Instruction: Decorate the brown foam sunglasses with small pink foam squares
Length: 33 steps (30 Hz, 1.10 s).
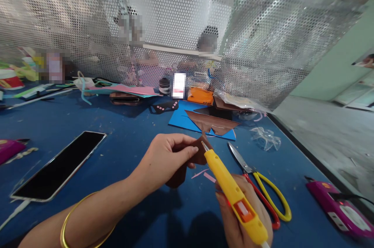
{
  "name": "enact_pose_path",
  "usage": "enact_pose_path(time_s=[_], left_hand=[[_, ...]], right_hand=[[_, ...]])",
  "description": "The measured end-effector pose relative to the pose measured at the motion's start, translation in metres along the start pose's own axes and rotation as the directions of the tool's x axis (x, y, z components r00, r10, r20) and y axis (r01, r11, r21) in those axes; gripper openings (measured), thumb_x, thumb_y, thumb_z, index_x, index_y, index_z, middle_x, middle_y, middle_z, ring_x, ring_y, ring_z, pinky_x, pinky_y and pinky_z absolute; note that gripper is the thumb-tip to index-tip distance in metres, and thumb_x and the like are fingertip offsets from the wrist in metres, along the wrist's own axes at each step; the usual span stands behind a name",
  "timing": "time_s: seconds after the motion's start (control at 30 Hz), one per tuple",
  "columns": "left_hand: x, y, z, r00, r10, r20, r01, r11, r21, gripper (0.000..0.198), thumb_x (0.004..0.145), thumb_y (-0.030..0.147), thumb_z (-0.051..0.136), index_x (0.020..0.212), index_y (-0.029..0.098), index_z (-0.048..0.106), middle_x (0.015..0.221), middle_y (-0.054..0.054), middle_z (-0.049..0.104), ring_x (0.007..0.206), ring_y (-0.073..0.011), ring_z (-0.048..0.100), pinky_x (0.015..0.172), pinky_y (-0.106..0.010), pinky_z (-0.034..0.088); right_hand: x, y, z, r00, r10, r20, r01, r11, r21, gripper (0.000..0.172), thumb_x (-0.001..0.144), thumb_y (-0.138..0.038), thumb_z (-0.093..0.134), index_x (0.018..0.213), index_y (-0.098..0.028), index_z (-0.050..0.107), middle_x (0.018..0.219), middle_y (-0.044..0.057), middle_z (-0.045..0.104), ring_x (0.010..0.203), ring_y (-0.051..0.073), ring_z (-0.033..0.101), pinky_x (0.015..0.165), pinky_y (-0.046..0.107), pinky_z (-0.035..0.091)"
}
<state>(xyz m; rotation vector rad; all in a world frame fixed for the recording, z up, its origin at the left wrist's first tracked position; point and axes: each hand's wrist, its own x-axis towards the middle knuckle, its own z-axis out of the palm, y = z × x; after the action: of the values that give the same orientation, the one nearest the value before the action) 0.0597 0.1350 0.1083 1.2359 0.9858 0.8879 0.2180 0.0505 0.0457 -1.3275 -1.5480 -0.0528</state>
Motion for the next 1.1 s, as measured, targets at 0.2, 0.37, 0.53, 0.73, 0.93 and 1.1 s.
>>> enact_pose_path(time_s=[0.2, 0.37, 0.53, 0.73, 0.93, 1.1], left_hand=[[-0.0006, 0.0011, 0.0005, 1.000, 0.000, -0.011, 0.000, 1.000, 0.014, 0.018, 0.080, 0.023, 0.068, 0.094, 0.016, 0.078, 0.082, -0.005, 0.079, 0.081, -0.0205, 0.075, 0.067, -0.025, 0.058], [-0.0004, 0.0001, 0.0001, 1.000, 0.002, -0.002, -0.002, 1.000, 0.018, 0.021, 0.080, 0.025, 0.069, 0.096, 0.016, 0.078, 0.084, -0.007, 0.079, 0.084, -0.0227, 0.075, 0.070, -0.028, 0.059], [-0.0002, -0.0007, -0.0005, 1.000, 0.009, 0.004, -0.010, 1.000, 0.017, 0.019, 0.081, 0.025, 0.068, 0.095, 0.017, 0.078, 0.085, -0.006, 0.080, 0.082, -0.0214, 0.076, 0.069, -0.026, 0.058], [0.0006, -0.0007, -0.0016, 1.000, 0.017, 0.011, -0.018, 1.000, 0.026, 0.016, 0.082, 0.024, 0.068, 0.093, 0.017, 0.077, 0.085, -0.005, 0.080, 0.083, -0.0204, 0.075, 0.067, -0.024, 0.057], [-0.0004, 0.0011, -0.0007, 1.000, 0.001, 0.006, -0.001, 1.000, 0.018, 0.018, 0.081, 0.023, 0.069, 0.095, 0.017, 0.077, 0.084, -0.005, 0.080, 0.081, -0.0195, 0.075, 0.066, -0.022, 0.057], [-0.0005, 0.0004, -0.0002, 1.000, -0.002, 0.004, 0.002, 1.000, 0.016, 0.018, 0.081, 0.023, 0.068, 0.096, 0.017, 0.077, 0.083, -0.005, 0.080, 0.080, -0.0195, 0.075, 0.066, -0.023, 0.057]], right_hand=[[-0.0007, -0.0005, 0.0010, 1.000, 0.027, -0.009, -0.027, 1.000, 0.014, 0.020, 0.095, -0.041, 0.053, 0.092, -0.022, 0.060, 0.081, 0.003, 0.066, 0.070, 0.017, 0.065, 0.059, 0.026, 0.049], [0.0002, -0.0008, 0.0005, 1.000, 0.015, -0.012, -0.015, 1.000, 0.014, 0.020, 0.095, -0.039, 0.053, 0.092, -0.022, 0.061, 0.080, 0.004, 0.066, 0.070, 0.018, 0.065, 0.058, 0.028, 0.050], [-0.0010, 0.0012, -0.0006, 1.000, 0.006, 0.005, -0.006, 1.000, 0.005, 0.019, 0.095, -0.039, 0.053, 0.093, -0.021, 0.061, 0.081, 0.005, 0.066, 0.070, 0.019, 0.065, 0.059, 0.028, 0.050], [-0.0018, 0.0015, 0.0000, 1.000, 0.019, -0.008, -0.019, 0.999, -0.026, 0.024, 0.096, -0.044, 0.051, 0.092, -0.022, 0.061, 0.081, 0.003, 0.066, 0.070, 0.017, 0.065, 0.060, 0.026, 0.049], [0.0009, -0.0006, 0.0000, 1.000, -0.008, -0.010, 0.008, 1.000, 0.003, 0.018, 0.096, -0.038, 0.052, 0.091, -0.022, 0.059, 0.076, 0.002, 0.063, 0.064, 0.016, 0.060, 0.058, 0.026, 0.048], [-0.0005, -0.0009, 0.0013, 1.000, -0.007, -0.026, 0.006, 1.000, -0.012, 0.021, 0.097, -0.039, 0.050, 0.091, -0.021, 0.059, 0.078, 0.004, 0.064, 0.068, 0.018, 0.062, 0.059, 0.027, 0.048]])
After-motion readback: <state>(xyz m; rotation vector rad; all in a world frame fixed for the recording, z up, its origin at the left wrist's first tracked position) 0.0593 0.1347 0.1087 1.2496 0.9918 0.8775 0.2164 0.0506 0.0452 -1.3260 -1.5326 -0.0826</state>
